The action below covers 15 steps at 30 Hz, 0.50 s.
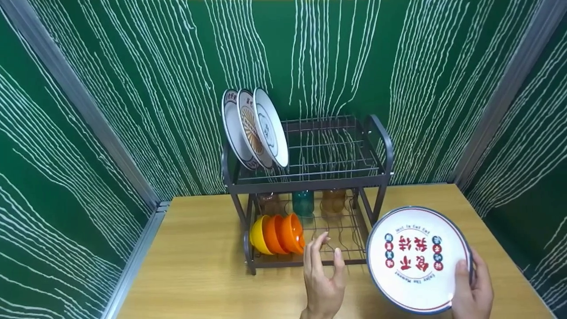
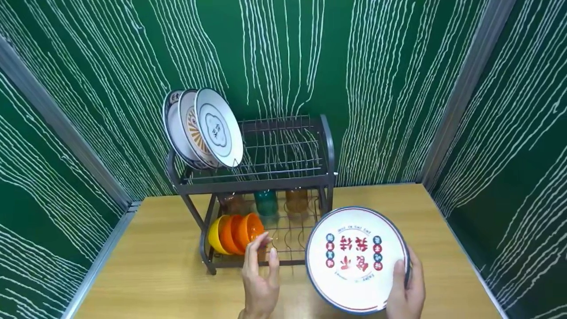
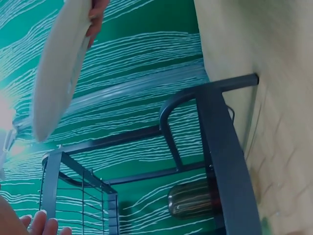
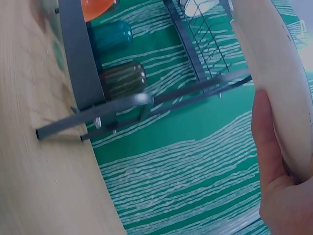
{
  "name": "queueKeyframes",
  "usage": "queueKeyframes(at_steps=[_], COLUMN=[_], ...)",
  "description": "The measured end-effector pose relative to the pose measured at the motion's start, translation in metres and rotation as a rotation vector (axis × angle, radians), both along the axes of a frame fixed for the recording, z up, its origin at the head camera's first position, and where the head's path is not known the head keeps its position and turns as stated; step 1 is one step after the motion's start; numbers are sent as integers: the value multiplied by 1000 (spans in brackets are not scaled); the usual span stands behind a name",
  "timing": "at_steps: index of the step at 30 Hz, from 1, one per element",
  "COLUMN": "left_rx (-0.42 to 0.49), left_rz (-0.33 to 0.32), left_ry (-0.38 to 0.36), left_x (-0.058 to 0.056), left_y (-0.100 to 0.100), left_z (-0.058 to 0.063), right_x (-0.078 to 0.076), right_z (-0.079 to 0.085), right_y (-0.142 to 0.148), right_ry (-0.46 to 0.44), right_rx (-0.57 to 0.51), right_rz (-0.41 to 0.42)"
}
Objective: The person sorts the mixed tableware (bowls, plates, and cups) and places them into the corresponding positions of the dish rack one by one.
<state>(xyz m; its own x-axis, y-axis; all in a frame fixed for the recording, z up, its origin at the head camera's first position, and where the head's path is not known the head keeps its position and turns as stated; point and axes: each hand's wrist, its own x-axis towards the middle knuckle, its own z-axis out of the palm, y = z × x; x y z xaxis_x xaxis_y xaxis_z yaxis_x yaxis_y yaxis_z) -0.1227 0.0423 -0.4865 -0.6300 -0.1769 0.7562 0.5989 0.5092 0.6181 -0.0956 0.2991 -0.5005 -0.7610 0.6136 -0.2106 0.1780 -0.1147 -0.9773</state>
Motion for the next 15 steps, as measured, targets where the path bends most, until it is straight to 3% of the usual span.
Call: queueKeyframes(at_steps=[3, 10, 15], left_rx=[13, 73, 86], left_rz=[-22, -124, -168], left_ry=[-28, -171, -222], left_x=[2, 11, 17], left_y=[4, 14, 18], left_z=[-2, 0, 4], right_x=[2, 5, 5], right_z=[3, 11, 15], right_y=[-8, -28, -42], right_ry=[-1, 18, 45], right_rx=[-13, -38, -27], right_rz=[19, 46, 59])
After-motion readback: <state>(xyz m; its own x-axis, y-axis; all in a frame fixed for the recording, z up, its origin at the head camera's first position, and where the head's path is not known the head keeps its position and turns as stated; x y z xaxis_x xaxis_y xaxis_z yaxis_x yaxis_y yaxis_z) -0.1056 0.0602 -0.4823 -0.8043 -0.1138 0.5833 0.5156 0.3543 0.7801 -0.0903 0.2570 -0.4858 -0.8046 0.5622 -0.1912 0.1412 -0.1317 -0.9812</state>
